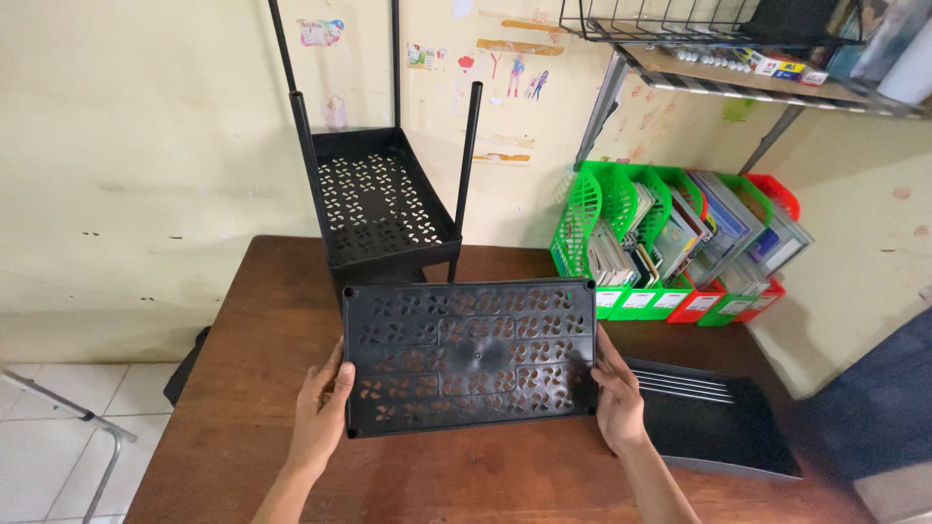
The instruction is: The person assembles a black perforated plastic shelving unit on a wooden table. They insert vertical poles into the base, place a shelf tray on top, and continue adding poles and trays to build the structure.
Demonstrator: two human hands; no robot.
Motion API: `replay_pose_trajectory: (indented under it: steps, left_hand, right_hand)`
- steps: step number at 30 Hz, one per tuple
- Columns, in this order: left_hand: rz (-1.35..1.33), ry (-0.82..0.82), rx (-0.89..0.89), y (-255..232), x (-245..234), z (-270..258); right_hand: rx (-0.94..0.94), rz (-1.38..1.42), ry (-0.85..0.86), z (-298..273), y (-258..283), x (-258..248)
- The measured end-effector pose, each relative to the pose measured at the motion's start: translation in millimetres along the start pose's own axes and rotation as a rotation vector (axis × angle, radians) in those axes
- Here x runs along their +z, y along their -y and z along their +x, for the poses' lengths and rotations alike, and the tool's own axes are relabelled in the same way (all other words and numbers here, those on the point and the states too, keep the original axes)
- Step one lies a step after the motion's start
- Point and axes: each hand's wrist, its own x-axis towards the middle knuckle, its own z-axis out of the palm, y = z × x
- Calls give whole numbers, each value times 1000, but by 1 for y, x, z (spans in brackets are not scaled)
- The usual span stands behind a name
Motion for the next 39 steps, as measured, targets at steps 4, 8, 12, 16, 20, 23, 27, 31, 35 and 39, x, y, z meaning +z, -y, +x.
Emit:
replay_pose_trajectory:
  steps: [4, 8, 12, 16, 20, 23, 27, 31, 35, 39]
  left_hand:
    - [-152, 104, 272, -6, -3, 0]
    - [-697, 276, -20, -15, -8, -3]
    - [-738, 412, 219, -44, 4, -8]
    - [-668, 540, 410, -93, 29, -25]
    - [-481, 529, 570, -139, 46, -39]
    - [-348, 531, 635, -160, 57, -51]
    - [-276, 544, 760, -172, 70, -64]
    - [-246, 559, 736, -174, 74, -63]
    - [-110, 385, 762, -171, 72, -52]
    - [15, 145, 659, -153, 57, -30]
  right_hand:
    - [-27, -87, -31, 1, -5, -10]
    - [63, -142, -64, 5, -25, -22]
    - [310, -424, -185, 7, -56, -27]
    - [676, -294, -210, 4, -76, -19]
    - [793, 188, -232, -3, -90, 3]
    - [783, 113, -276, -13, -99, 13]
    - [697, 166, -217, -26, -115, 16]
    - [703, 201, -255, -27, -134, 2]
    - [615, 223, -179, -23, -155, -28]
    - [437, 218, -66, -11, -150, -60]
